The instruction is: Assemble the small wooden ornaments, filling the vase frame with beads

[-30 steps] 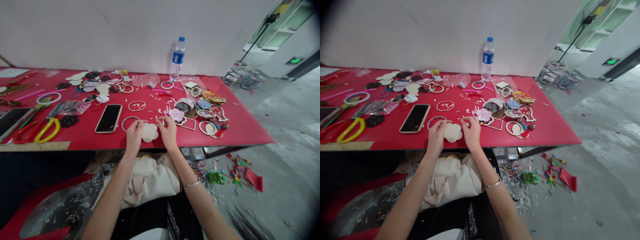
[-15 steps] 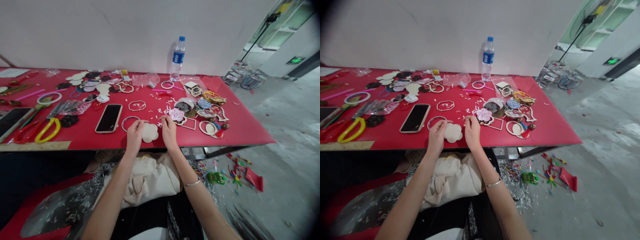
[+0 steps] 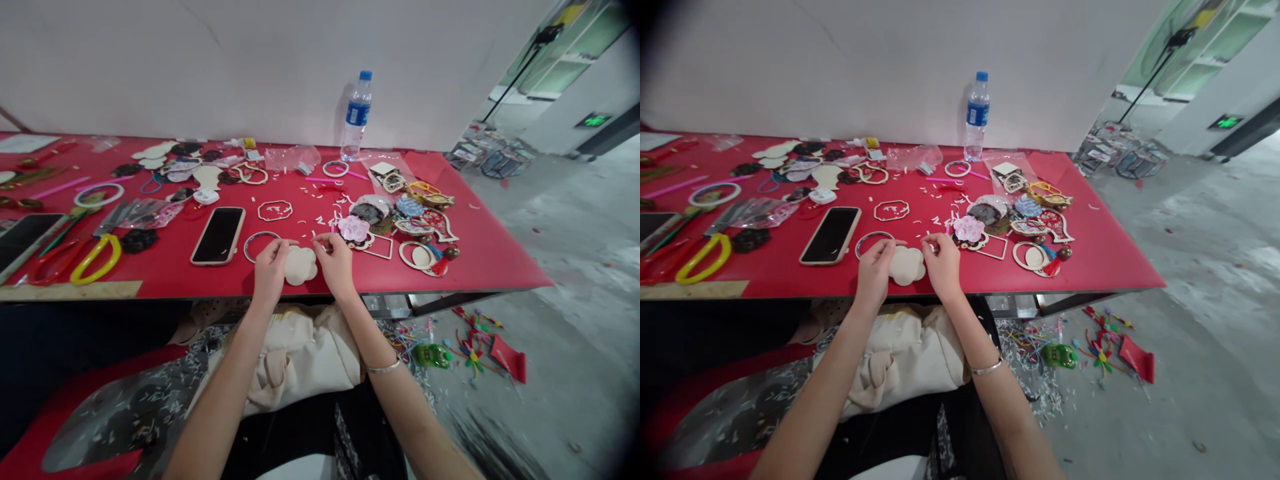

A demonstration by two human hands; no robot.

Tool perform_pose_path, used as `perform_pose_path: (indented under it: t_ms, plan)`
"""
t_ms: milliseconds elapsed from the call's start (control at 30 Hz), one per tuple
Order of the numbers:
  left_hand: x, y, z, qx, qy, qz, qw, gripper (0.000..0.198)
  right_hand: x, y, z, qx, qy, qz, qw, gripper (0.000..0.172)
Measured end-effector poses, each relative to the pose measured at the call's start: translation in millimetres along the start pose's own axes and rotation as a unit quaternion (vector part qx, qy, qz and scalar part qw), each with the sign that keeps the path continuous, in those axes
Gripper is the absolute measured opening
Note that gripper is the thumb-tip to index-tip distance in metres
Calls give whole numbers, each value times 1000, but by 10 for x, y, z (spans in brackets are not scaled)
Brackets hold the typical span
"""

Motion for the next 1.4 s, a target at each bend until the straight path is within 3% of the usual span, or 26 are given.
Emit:
perform_pose_path:
  t_ms: [333, 533, 733, 1067, 1267, 1400]
  plan:
    - [-3, -1, 3, 4, 0, 3, 1000, 34, -52, 12, 106, -28, -26, -9, 999, 16]
    - [-13, -8, 10, 4, 34, -9, 999, 41, 7, 36, 196, -72, -77, 38, 994, 15]
    - [54, -10, 49, -20, 40, 34, 998, 34, 70, 70, 215, -119, -14, 63, 991, 15]
    - [64, -8, 41, -6, 21, 47, 999, 23, 148, 143, 354, -203, 184, 63, 960, 17]
    - [88, 10, 14, 3, 21, 63, 998, 21, 185, 170, 388, -231, 223, 60, 945, 18]
    - [119, 18, -23, 27, 8, 90, 996, 22, 171, 168, 354, -208, 190, 60, 958, 17]
Point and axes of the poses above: each hand's wrist, its own y-axis away from the middle knuckle, its own x-axis out of the palm, z = x × y, the point moved 7 cm from there along -y, towards the middle knuckle, and after that the axes turned 2 degrees about -z, right-handed, at the moved point
